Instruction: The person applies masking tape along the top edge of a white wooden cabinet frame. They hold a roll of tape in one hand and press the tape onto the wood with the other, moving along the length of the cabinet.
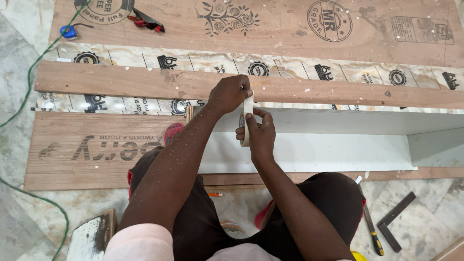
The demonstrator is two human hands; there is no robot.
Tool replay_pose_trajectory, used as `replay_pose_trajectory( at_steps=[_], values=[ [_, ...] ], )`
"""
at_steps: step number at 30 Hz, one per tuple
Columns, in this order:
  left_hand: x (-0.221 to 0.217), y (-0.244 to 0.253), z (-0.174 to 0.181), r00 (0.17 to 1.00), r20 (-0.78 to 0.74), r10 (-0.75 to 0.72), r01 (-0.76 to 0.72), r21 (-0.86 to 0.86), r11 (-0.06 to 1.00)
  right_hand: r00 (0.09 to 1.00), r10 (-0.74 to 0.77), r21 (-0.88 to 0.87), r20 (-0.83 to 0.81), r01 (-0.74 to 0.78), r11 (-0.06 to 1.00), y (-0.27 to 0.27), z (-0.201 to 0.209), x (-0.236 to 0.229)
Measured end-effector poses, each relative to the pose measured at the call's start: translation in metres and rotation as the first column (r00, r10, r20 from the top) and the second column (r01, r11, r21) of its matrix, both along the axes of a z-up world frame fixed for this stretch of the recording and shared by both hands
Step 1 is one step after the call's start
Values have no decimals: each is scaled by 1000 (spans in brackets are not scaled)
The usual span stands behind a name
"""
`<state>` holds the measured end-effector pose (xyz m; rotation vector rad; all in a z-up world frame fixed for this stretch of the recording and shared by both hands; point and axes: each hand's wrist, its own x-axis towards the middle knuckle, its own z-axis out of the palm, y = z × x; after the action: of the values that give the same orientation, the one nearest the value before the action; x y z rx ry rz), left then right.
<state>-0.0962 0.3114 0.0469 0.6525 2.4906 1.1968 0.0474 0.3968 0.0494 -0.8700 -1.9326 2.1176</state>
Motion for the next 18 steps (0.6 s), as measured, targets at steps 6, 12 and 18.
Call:
replay_pose_trajectory(
  at_steps=[6,12,18],
  values=[
    [0,1,0,999,28,15,-15,-8,1000,1000,-6,-5,0,6,1000,0,-2,-1],
    [-2,2,-4,1000,-10,17,-18,-18,1000,1000,-11,-28,21,12,1000,0,-4,-2],
    [-1,4,-3,1000,12,21,-20,-90,996,1000,-11,-78,2,11,997,1,-14,-3]
  ],
)
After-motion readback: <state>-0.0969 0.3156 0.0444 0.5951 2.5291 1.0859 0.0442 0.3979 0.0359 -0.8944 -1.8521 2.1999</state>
